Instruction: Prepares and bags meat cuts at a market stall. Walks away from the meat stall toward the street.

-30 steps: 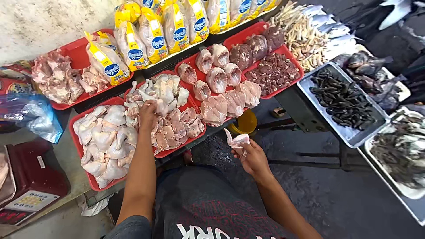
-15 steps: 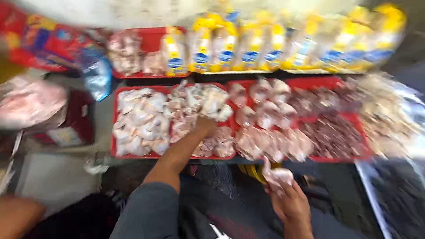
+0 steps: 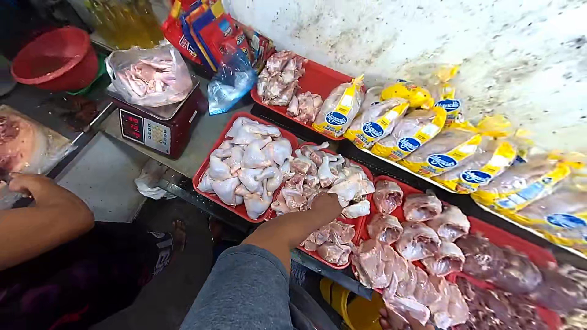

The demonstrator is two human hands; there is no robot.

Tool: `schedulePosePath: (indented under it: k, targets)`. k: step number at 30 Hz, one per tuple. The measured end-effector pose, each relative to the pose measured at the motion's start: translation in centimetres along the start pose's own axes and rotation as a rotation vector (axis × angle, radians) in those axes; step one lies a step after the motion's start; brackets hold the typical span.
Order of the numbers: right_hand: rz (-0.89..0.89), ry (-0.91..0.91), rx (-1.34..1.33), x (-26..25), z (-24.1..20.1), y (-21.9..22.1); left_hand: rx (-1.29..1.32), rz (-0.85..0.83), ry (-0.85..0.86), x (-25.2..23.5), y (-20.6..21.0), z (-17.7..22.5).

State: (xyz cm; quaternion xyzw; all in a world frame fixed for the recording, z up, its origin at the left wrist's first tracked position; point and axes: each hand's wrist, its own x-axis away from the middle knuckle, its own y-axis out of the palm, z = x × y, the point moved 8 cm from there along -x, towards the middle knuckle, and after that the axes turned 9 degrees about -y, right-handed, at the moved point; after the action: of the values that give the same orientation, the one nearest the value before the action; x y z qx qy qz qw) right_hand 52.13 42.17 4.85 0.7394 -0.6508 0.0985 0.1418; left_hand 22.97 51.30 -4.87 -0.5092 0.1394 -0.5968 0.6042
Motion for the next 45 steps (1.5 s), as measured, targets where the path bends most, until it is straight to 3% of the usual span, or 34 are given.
schedulePosePath:
  k: [3,8,13,16,18,20,22,25,28,34,38,42,45]
  targets:
    - [0.007,0.011,0.010,0.1,0.2,0.6,0.078,0.010,0.077,-0.2,-0.7,-1.5]
    - [0.007,0.043,0.014,0.8,1.1,2.9,0.957,0.154,0.082,0.7,-5.0,-5.9]
    - [-0.005,0.055,0.014,1.0,1.4,6.5,1.603,0.160,0.183,7.6,-10.8,-11.1]
    - [-0.058,0.062,0.018,0.7,0.9,9.5,1.816,0.367,0.214,14.6,-16.8,-17.7]
    - [-0.093,0.058,0.008,0.3,0.5,11.2,1.638,0.657,0.214,19.8,-22.0,-24.1]
    - [-0.089,0.050,0.014,-0.2,0.3,12.6,1.272,0.991,0.123,25.5,-28.4,-30.6]
    - [-0.084,0.039,0.020,-0.6,0.3,13.8,0.943,1.211,-0.185,29.9,-34.5,-36.5]
    - [-0.106,0.035,0.050,-0.5,0.5,15.7,0.699,1.144,-0.705,31.1,-40.3,-44.7]
    - [-0.139,0.044,0.066,0.4,0.7,18.1,0.574,1.030,-1.007,28.3,-42.2,-49.9]
    - [-0.159,0.068,0.100,1.9,1.7,20.8,0.342,1.127,-0.960,23.5,-40.2,-49.5]
    - [-0.224,0.060,0.113,2.0,1.5,21.7,0.149,0.985,-0.926,20.3,-38.1,-50.8]
    - [-0.222,0.056,0.086,2.0,1.1,21.9,0.108,0.883,-0.897,20.5,-37.9,-51.1]
    - [-0.226,0.053,0.110,2.3,1.1,22.5,0.188,0.881,-0.863,22.6,-38.2,-48.5]
